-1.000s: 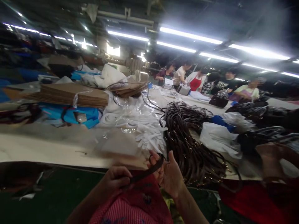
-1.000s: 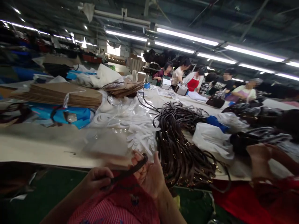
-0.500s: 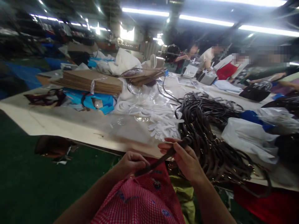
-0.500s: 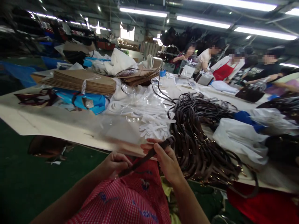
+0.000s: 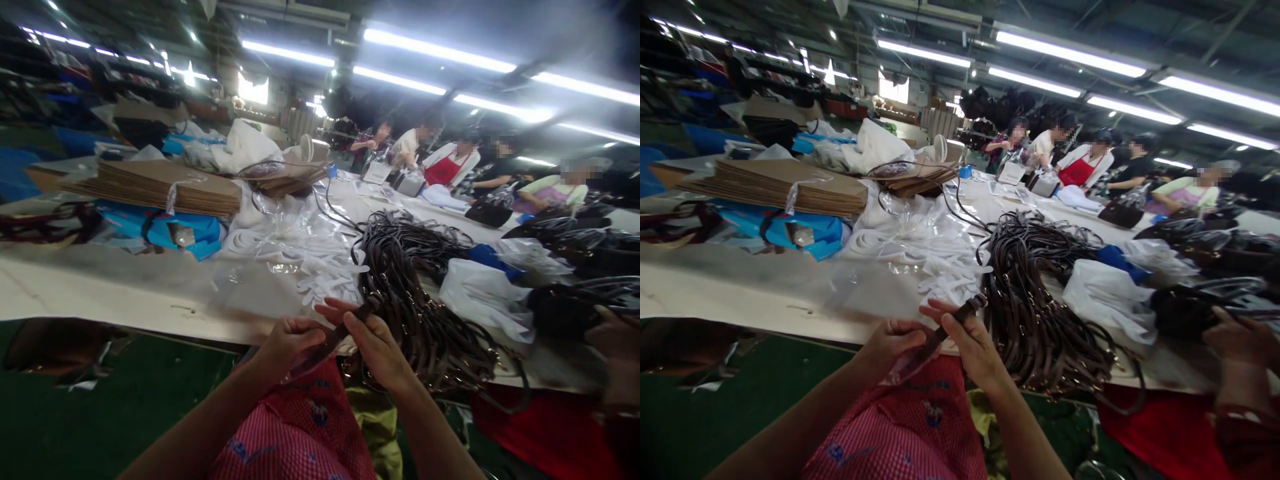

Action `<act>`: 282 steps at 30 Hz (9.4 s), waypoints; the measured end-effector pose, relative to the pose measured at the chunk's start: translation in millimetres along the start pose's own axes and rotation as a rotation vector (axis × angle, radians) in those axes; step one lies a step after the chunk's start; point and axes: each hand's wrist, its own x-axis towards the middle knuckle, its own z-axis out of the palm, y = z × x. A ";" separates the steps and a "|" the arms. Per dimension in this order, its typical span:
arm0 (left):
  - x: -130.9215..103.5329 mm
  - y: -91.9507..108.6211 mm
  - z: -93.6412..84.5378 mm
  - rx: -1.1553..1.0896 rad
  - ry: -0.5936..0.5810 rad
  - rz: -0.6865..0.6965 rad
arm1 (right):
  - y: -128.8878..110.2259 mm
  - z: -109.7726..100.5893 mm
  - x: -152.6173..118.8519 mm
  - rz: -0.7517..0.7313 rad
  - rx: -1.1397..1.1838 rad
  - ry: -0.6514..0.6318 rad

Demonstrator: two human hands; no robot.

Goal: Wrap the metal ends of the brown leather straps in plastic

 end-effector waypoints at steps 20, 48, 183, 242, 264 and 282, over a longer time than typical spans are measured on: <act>2.6 26.1 -2.8 -0.145 -0.298 0.152 | -11.7 -1.4 14.6 -0.397 -0.742 -0.089; -60.9 90.1 -46.7 0.407 0.021 0.273 | -10.6 53.5 56.7 0.332 0.581 -0.125; 33.0 84.5 31.0 0.089 -0.232 0.349 | -103.5 13.3 74.0 -0.313 -0.400 -0.065; 15.5 37.0 6.2 -0.155 -0.164 0.255 | -79.8 16.0 47.0 -0.148 -0.304 -0.002; 21.9 32.9 -2.3 0.289 -0.009 0.506 | -54.9 16.7 48.1 -0.152 -0.378 -0.017; 13.0 27.8 6.7 0.074 -0.125 0.297 | -47.4 14.1 50.7 -0.120 -0.283 0.097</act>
